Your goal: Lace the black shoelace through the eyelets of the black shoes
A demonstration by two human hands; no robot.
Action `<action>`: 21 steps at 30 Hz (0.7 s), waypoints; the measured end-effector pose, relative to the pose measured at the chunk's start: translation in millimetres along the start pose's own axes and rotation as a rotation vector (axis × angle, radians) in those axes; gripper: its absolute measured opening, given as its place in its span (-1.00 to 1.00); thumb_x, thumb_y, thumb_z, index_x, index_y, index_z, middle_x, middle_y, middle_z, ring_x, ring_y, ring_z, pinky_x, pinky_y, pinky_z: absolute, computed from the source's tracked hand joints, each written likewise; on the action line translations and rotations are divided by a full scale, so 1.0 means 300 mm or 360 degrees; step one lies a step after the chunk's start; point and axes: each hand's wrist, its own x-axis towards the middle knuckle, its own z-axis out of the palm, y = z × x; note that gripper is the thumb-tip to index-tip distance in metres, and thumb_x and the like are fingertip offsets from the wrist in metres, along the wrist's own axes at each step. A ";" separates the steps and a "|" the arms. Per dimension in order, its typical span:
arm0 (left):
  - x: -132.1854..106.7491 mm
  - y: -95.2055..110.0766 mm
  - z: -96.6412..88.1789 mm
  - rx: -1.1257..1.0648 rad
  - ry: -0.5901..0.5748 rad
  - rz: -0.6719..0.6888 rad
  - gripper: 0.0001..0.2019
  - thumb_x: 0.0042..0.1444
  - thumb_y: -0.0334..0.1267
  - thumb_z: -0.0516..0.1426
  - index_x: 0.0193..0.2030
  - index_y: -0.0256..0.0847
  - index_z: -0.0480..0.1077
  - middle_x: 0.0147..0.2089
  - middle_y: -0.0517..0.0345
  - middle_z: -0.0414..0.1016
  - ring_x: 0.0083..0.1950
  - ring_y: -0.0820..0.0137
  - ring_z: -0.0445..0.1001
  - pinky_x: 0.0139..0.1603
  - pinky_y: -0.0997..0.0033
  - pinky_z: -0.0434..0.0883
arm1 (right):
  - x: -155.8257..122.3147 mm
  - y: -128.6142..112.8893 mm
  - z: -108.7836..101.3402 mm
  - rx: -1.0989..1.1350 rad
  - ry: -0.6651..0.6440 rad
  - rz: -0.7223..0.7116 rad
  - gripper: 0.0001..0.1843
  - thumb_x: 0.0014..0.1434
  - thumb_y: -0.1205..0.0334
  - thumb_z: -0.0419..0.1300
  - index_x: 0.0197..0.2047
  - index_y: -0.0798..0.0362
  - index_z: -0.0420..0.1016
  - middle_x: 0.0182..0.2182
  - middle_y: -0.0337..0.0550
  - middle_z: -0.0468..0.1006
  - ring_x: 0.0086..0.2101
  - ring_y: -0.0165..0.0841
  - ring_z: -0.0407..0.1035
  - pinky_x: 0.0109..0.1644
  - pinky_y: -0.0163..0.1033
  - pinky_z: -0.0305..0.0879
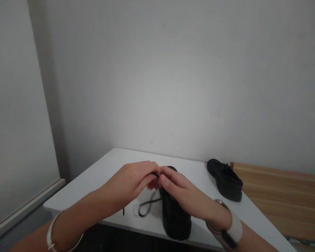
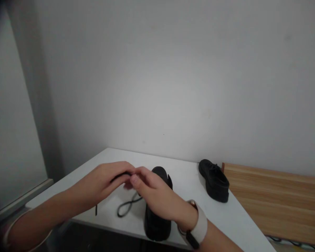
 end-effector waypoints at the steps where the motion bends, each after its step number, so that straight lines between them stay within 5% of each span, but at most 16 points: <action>1: 0.017 0.020 0.001 0.0021 0.0008 0.0092 -0.82 0.25 -0.31 -0.04 -0.23 -0.18 0.39 -0.28 0.16 0.50 -0.26 0.40 0.44 -0.21 0.46 0.28 | 0.006 0.000 0.005 0.0233 -0.0170 0.0102 -0.60 0.30 -0.11 0.03 -0.28 0.08 0.38 -0.47 -0.22 0.44 -0.37 -0.38 0.40 -0.15 -0.19 0.33; 3: 0.035 0.031 0.003 0.0037 0.0052 0.0132 -0.84 0.25 -0.31 0.00 -0.22 -0.19 0.40 -0.33 0.18 0.50 -0.31 0.42 0.41 -0.26 0.48 0.26 | 0.005 0.011 -0.001 0.0640 -0.0340 0.0290 -0.59 0.24 -0.13 0.11 -0.34 0.09 0.36 -0.63 -0.38 0.25 -0.61 -0.51 0.21 -0.45 -0.33 0.22; 5: 0.037 0.018 0.003 -0.0001 0.0076 0.0063 -0.85 0.25 -0.27 0.04 -0.23 -0.19 0.43 -0.38 0.21 0.49 -0.38 0.44 0.37 -0.33 0.49 0.23 | -0.012 0.030 -0.025 0.0862 -0.0263 0.0405 -0.63 0.19 -0.07 0.21 -0.30 0.12 0.39 -0.67 -0.48 0.09 -0.68 -0.60 -0.07 -0.61 -0.43 -0.08; 7: 0.030 -0.008 0.004 -0.0109 0.0066 -0.0037 -0.83 0.25 -0.21 0.07 -0.25 -0.18 0.47 -0.41 0.24 0.49 -0.42 0.46 0.35 -0.38 0.50 0.21 | -0.037 0.050 -0.061 0.0892 -0.0080 0.0453 -0.65 0.18 -0.03 0.24 -0.27 0.13 0.41 -0.67 -0.51 0.00 -0.67 -0.61 -0.22 -0.62 -0.41 -0.28; 11: 0.014 -0.069 0.003 -0.0396 0.0070 -0.0262 -0.76 0.20 -0.09 0.12 -0.32 -0.16 0.52 -0.46 0.23 0.46 -0.43 0.43 0.34 -0.44 0.50 0.21 | -0.082 0.078 -0.143 0.0797 0.0236 0.0415 -0.61 0.19 -0.07 0.22 -0.35 0.13 0.41 -0.68 -0.52 -0.08 -0.65 -0.60 -0.30 -0.61 -0.38 -0.34; 14: 0.023 -0.087 0.002 -0.0618 0.0127 -0.0408 -0.74 0.15 -0.04 0.15 -0.30 -0.18 0.54 -0.47 0.20 0.46 -0.49 0.44 0.29 -0.51 0.50 0.19 | -0.093 0.064 -0.178 0.0428 0.0345 0.0365 -0.60 0.20 -0.07 0.20 -0.34 0.15 0.46 -0.67 -0.47 0.05 -0.64 -0.60 -0.17 -0.60 -0.38 -0.27; 17: 0.056 -0.052 0.007 -0.0745 0.0127 -0.0395 -0.76 0.14 -0.08 0.16 -0.30 -0.20 0.55 -0.47 0.19 0.47 -0.52 0.45 0.29 -0.54 0.50 0.20 | -0.081 0.012 -0.171 0.0132 0.0194 0.0250 -0.65 0.19 -0.03 0.22 -0.20 0.13 0.49 -0.46 -0.24 0.43 -0.49 -0.53 0.22 -0.47 -0.38 0.07; 19: 0.085 -0.008 0.013 -0.0828 0.0124 -0.0273 -0.83 0.13 -0.16 0.19 -0.26 -0.18 0.55 -0.40 0.17 0.53 -0.41 0.42 0.41 -0.42 0.50 0.30 | -0.061 -0.029 -0.151 0.0160 0.0054 0.0176 -0.60 0.15 0.02 0.27 -0.02 0.07 0.43 -0.36 -0.22 0.48 -0.41 -0.48 0.32 -0.37 -0.35 0.19; 21: 0.111 0.035 0.018 -0.0957 0.0201 -0.0181 -0.87 0.12 -0.23 0.21 -0.20 -0.17 0.51 -0.35 0.18 0.57 -0.31 0.41 0.47 -0.30 0.50 0.36 | -0.035 -0.062 -0.129 0.0254 0.0040 0.0108 -0.54 0.14 0.02 0.28 0.05 0.05 0.36 -0.48 -0.34 0.40 -0.51 -0.52 0.25 -0.46 -0.37 0.14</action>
